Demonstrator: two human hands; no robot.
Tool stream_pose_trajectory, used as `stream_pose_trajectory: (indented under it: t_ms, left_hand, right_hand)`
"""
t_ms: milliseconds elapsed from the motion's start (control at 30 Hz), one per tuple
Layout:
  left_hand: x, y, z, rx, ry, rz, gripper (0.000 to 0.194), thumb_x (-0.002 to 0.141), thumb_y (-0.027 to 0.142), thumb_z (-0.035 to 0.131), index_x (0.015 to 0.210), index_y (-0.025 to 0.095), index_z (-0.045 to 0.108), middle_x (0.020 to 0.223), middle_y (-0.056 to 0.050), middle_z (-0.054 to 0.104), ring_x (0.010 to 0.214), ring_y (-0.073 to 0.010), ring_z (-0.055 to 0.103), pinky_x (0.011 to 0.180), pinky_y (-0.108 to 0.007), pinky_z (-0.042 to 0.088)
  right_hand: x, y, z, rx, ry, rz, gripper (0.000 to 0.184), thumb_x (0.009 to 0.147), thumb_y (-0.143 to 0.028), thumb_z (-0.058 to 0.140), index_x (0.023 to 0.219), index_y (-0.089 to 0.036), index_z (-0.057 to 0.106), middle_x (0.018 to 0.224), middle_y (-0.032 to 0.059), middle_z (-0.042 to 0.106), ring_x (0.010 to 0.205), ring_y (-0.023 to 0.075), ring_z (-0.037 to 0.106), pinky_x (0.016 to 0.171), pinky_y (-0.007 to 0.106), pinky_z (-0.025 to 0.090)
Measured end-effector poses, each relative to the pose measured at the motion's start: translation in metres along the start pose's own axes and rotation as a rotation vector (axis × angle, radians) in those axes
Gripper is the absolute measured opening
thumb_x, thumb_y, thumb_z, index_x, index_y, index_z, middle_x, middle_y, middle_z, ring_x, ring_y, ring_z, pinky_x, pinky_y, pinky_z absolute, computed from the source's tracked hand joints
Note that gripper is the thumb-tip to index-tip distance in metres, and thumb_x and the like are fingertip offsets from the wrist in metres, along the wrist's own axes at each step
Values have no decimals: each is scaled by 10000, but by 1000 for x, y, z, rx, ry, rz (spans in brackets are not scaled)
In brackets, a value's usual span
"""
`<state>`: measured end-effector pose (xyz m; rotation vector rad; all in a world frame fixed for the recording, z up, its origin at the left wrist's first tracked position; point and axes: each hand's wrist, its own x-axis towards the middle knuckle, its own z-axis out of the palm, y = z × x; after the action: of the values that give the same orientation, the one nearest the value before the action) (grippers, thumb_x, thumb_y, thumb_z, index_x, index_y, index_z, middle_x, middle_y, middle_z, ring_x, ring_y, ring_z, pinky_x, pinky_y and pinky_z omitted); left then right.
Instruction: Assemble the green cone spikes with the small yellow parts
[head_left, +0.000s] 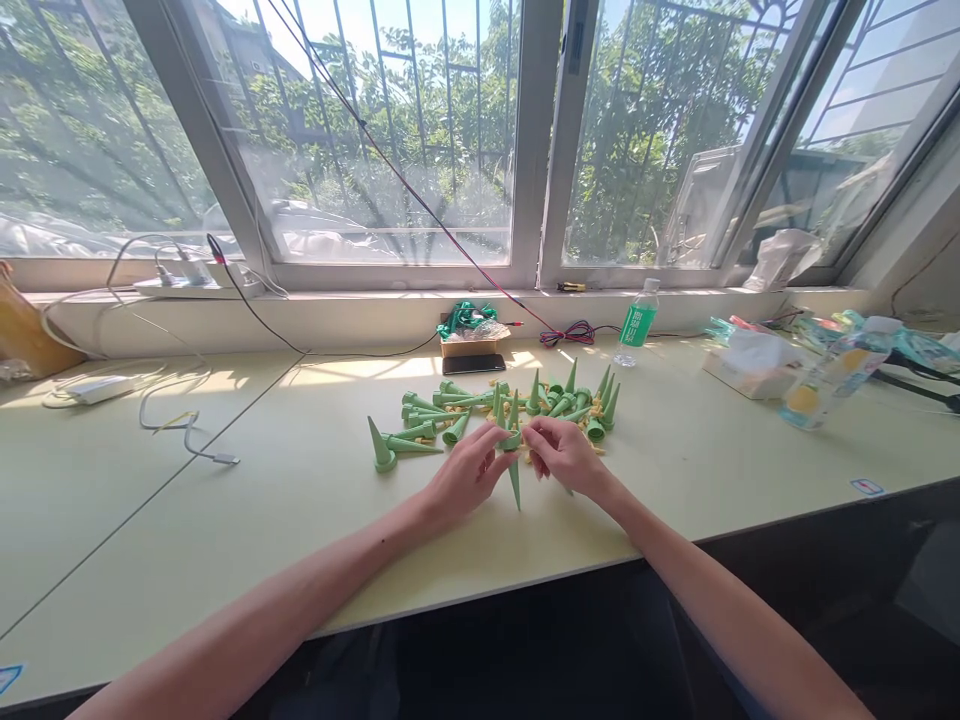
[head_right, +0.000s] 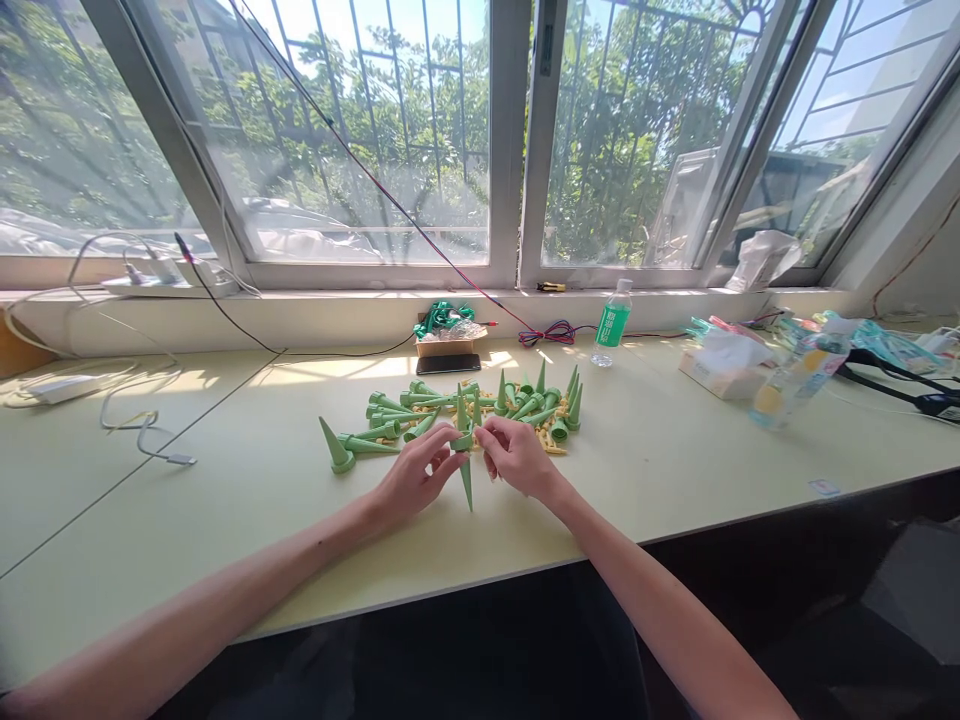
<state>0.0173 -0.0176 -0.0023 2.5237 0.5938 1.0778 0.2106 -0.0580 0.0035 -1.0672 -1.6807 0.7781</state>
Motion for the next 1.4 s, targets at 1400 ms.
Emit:
stream_pose_trajectory:
  t_ms: [1400]
  left_hand:
    - [-1, -7, 2, -101, 43, -63, 134, 982, 299, 447, 938, 184, 500, 897, -16, 491, 544, -55, 442, 486, -185, 411]
  right_hand:
    - [-4, -3, -2, -209, 22, -165, 170, 944, -350, 504, 1036, -223, 569, 686, -9, 605, 521, 123, 545, 536, 244, 463]
